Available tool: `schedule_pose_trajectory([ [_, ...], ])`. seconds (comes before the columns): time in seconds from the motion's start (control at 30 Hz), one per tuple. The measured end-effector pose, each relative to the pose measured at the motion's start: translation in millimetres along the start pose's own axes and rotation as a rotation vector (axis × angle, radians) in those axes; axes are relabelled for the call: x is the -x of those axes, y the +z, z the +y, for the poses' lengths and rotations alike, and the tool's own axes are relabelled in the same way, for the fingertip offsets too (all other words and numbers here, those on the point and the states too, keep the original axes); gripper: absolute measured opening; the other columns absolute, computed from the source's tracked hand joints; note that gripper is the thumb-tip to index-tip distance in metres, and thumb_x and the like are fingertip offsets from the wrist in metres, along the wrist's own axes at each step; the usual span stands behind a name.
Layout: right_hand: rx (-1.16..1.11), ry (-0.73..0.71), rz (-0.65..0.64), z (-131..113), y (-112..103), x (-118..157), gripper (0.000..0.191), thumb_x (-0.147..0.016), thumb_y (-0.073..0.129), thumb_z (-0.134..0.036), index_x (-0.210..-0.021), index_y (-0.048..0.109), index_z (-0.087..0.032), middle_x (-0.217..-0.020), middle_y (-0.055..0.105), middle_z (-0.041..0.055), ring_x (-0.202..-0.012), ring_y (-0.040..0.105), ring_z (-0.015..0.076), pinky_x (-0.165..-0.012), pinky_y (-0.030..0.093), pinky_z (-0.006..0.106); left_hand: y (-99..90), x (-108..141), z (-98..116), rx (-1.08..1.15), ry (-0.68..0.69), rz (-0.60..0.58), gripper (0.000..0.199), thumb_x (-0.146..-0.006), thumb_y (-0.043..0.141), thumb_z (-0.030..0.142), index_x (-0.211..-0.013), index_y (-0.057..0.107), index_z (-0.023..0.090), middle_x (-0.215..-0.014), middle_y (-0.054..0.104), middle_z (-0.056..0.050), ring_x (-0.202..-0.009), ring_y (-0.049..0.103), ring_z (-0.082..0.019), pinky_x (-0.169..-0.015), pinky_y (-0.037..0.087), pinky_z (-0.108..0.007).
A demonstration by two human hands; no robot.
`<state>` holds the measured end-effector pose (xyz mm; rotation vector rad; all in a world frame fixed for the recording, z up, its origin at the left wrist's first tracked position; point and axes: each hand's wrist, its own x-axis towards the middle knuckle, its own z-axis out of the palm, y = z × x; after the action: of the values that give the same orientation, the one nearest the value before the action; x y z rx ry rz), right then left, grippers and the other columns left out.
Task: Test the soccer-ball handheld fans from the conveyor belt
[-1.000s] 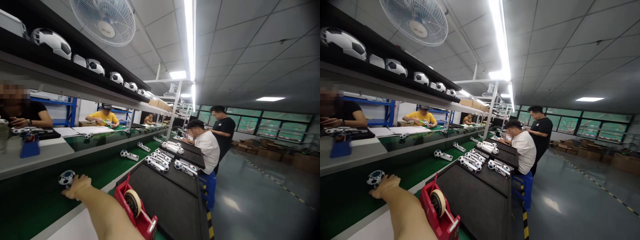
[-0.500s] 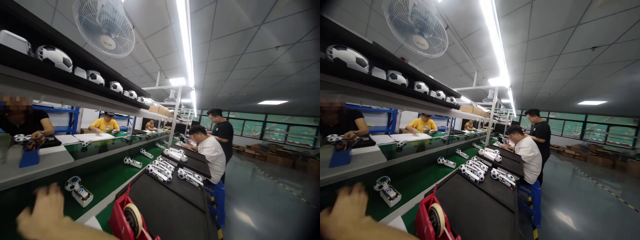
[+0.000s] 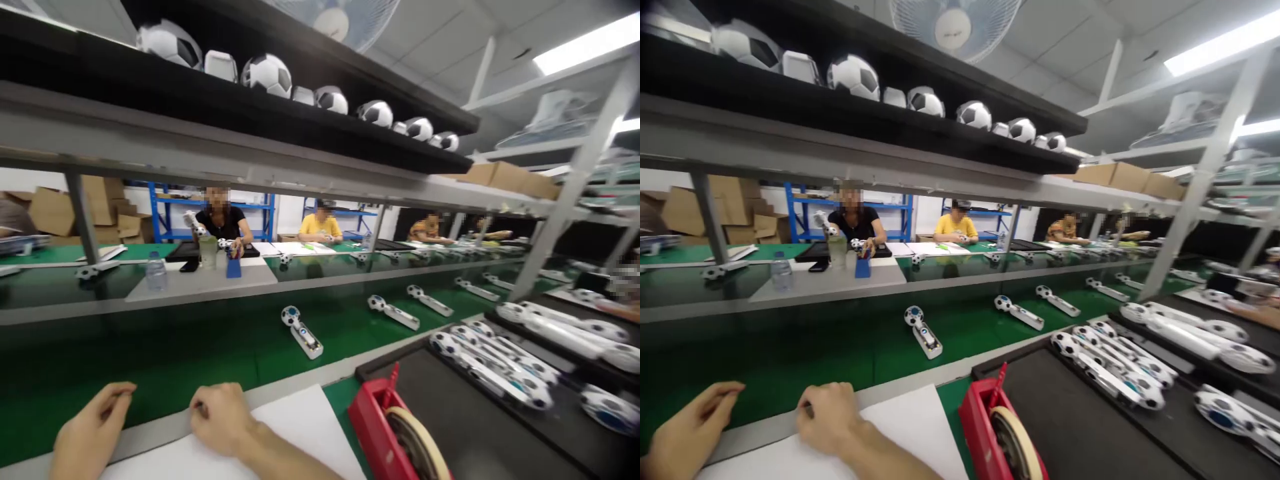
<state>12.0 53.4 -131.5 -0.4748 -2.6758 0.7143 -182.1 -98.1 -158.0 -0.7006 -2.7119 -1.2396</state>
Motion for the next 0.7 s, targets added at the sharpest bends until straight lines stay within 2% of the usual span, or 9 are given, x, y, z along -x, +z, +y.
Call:
schedule_pose_trajectory([
  [0.1, 0.006, -0.023, 0.02, -1.9, -1.2, 2.4, 0.023, -0.077, 0.053, -0.021, -0.091, 0.071, -0.027, -0.089, 0.076, -0.0014, -0.08, 0.07, 0.021, -0.071, 0.046, 0.027, -3.6, 2.7, 7.7, 0.043, -0.008, -0.066, 0.024, -0.081, 0.048, 0.045, -0.094, 0.063, 0.03, -0.069, 0.066, 0.006, -0.071, 0.062, -0.019, -0.065, 0.043, -0.025],
  [0.33, 0.004, -0.044, 0.024, 0.2, -1.7, 0.7, 0.02, -0.08, 0.052, -0.017, -0.086, 0.069, -0.027, -0.081, 0.074, -0.0026, -0.074, 0.068, 0.0172, -0.066, 0.04, 0.024, -8.4, 14.1, 25.3, 0.15, 0.037, -0.059, 0.029, -0.078, 0.048, 0.048, -0.087, 0.062, 0.025, -0.053, 0.051, 0.004, -0.053, 0.047, -0.018, -0.055, 0.035, -0.026],
  [0.53, -0.012, -0.054, 0.033, -2.3, -2.6, -2.4, 0.02, -0.08, 0.054, -0.013, -0.083, 0.069, -0.025, -0.079, 0.074, -0.0022, -0.072, 0.066, 0.016, -0.065, 0.038, 0.024, -10.1, 12.1, 29.5, 0.22, 0.065, -0.04, 0.031, -0.079, 0.046, 0.048, -0.086, 0.061, 0.022, -0.053, 0.049, 0.003, -0.055, 0.048, -0.017, -0.055, 0.036, -0.025],
  [0.7, -0.021, -0.076, 0.027, -2.6, -1.3, -2.1, 0.021, -0.08, 0.054, -0.011, -0.084, 0.07, -0.024, -0.083, 0.074, -0.0005, -0.078, 0.067, 0.0173, -0.069, 0.038, 0.025, -10.5, 13.7, 31.0, 0.273, 0.071, -0.023, 0.034, -0.081, 0.043, 0.047, -0.09, 0.06, 0.019, -0.053, 0.048, 0.003, -0.053, 0.047, -0.015, -0.054, 0.036, -0.024],
])
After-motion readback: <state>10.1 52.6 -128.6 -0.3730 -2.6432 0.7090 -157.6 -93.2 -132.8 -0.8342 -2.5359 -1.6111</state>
